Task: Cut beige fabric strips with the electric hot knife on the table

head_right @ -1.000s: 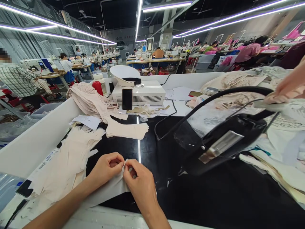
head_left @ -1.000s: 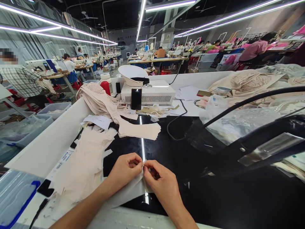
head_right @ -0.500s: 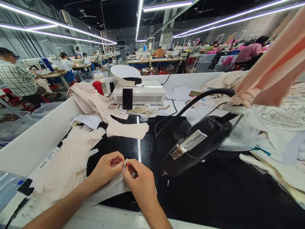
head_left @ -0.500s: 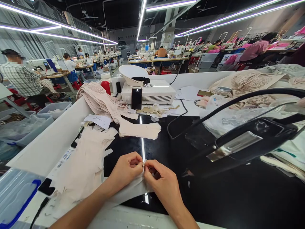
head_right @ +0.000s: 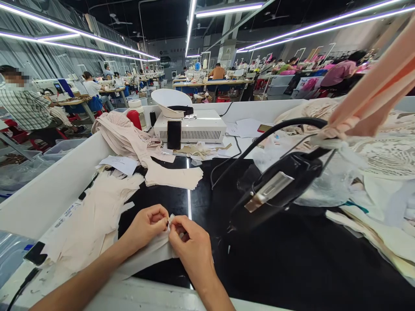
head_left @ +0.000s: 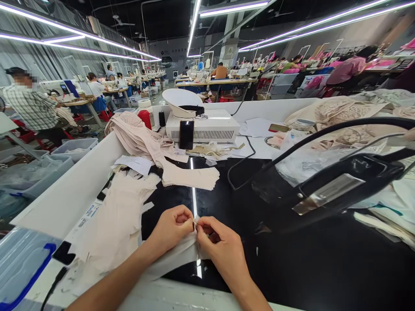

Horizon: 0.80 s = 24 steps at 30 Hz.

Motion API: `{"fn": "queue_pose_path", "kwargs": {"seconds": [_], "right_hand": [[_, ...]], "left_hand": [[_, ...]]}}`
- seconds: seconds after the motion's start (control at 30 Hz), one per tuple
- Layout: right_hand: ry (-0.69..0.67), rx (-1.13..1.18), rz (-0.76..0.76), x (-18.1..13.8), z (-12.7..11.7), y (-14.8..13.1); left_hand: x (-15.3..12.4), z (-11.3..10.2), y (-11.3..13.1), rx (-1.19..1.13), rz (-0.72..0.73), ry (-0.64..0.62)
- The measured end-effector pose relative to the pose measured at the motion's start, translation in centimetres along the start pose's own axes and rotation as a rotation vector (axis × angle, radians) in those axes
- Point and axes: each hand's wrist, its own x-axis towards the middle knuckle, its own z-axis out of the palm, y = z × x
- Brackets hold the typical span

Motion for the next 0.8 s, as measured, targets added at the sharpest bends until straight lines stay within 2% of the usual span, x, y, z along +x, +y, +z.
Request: {"fn": "queue_pose_path", "kwargs": {"seconds": [0.17,0.37,0.6,0.8], "right_hand": [[0.004,0.007,0.039,0.2,-0.2,-0.2],[0.123,-0.048,0.127,0.3,-0.8,0.6],[-0.030,-0.119,0.142,0.4,-1.0,1.2],[-0.024,-0.163,0.158,0.4,-1.4,1.7]], "left_hand": [[0.1,0.0,-0.2,-0.020,0.041,-0.016],[0.0,0.0,0.3,0.018,0.072,-0.037],[-0.4,0.1,0.6,-0.050,0.039,-0.097],[-0.3,-0.1,0.6,0.068,0.034,-0.097]]}}
